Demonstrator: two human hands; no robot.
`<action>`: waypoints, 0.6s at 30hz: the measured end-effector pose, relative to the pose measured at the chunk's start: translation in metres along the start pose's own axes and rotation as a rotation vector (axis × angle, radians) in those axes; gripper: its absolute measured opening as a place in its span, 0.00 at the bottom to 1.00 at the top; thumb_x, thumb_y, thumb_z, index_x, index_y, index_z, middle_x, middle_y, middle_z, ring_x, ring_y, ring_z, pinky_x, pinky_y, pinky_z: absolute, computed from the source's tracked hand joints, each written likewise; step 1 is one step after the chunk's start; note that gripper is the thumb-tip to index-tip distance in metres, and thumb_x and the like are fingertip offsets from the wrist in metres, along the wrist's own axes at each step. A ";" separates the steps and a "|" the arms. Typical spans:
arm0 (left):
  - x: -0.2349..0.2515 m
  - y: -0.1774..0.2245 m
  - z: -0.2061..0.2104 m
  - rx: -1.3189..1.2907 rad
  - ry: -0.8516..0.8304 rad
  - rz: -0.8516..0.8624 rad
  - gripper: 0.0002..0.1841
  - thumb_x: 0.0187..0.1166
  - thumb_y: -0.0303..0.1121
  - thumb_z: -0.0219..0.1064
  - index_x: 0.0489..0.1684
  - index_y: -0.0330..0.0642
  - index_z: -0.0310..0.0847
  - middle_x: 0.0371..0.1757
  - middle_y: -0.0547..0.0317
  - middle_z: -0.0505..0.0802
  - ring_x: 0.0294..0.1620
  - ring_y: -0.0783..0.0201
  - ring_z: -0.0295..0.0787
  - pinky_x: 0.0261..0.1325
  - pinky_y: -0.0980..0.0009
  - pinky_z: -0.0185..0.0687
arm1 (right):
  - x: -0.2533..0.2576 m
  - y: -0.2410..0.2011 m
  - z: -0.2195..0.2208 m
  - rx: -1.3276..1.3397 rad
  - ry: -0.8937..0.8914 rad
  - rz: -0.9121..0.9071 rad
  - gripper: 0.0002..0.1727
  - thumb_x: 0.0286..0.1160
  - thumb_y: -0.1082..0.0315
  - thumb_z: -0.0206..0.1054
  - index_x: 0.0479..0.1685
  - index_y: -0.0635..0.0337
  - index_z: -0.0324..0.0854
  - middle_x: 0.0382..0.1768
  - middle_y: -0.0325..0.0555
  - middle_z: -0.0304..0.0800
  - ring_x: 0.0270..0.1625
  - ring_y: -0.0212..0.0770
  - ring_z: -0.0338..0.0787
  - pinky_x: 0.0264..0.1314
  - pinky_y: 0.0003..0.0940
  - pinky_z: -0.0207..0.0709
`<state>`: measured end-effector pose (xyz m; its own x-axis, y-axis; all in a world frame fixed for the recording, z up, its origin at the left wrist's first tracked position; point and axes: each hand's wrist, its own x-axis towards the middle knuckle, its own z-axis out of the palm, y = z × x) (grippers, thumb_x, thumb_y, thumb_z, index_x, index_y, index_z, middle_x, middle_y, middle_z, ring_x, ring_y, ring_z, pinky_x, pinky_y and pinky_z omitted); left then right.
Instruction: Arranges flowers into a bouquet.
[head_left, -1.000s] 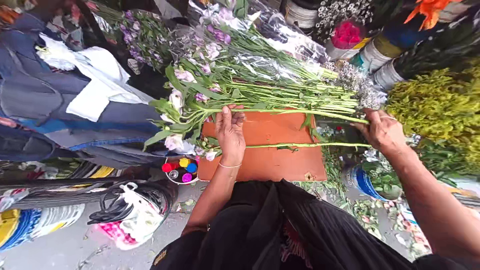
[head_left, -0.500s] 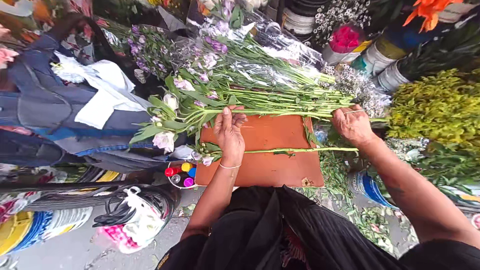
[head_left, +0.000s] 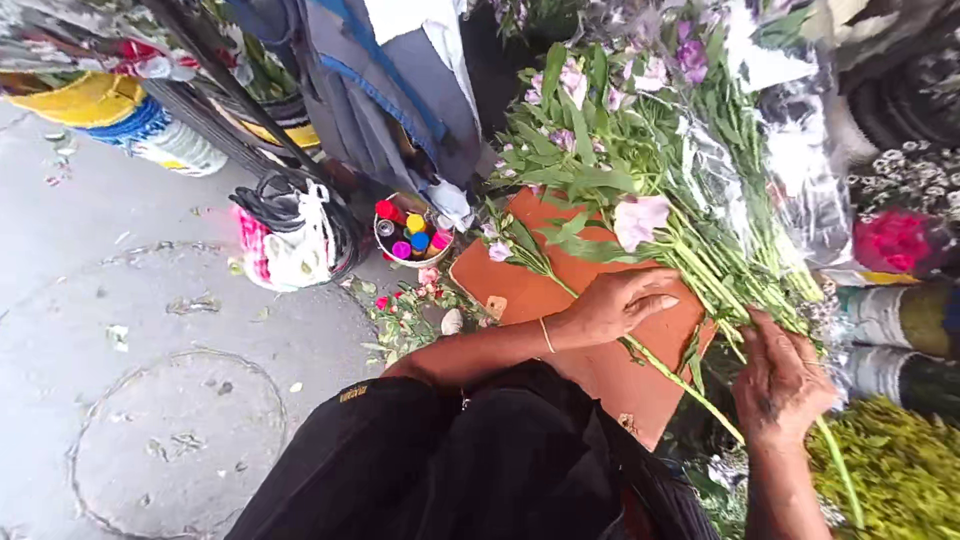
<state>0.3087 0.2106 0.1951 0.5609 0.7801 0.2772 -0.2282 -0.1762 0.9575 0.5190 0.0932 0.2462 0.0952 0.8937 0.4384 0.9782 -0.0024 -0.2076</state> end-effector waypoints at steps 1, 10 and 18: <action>-0.013 -0.012 -0.014 0.297 -0.054 0.010 0.21 0.86 0.34 0.63 0.69 0.26 0.81 0.70 0.39 0.88 0.77 0.50 0.82 0.83 0.59 0.71 | -0.003 0.009 0.000 0.014 -0.040 0.019 0.16 0.88 0.71 0.58 0.61 0.71 0.88 0.45 0.71 0.90 0.47 0.54 0.91 0.55 0.40 0.81; -0.088 -0.087 -0.052 0.989 -0.115 -0.033 0.38 0.79 0.56 0.66 0.78 0.31 0.74 0.86 0.35 0.71 0.91 0.37 0.58 0.89 0.31 0.43 | 0.033 -0.005 0.064 0.433 -0.163 0.040 0.15 0.82 0.70 0.64 0.57 0.70 0.89 0.46 0.47 0.82 0.51 0.27 0.80 0.58 0.17 0.73; -0.098 -0.105 -0.057 0.973 -0.084 0.060 0.37 0.82 0.56 0.60 0.81 0.33 0.72 0.86 0.41 0.73 0.92 0.43 0.57 0.89 0.33 0.40 | -0.004 -0.006 0.151 0.292 -0.324 0.047 0.17 0.76 0.67 0.69 0.59 0.64 0.91 0.40 0.53 0.87 0.44 0.36 0.84 0.52 0.25 0.76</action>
<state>0.2320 0.1874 0.0632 0.6335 0.7147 0.2964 0.4764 -0.6622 0.5785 0.4850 0.1569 0.1140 0.0303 0.9903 0.1354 0.8763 0.0388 -0.4802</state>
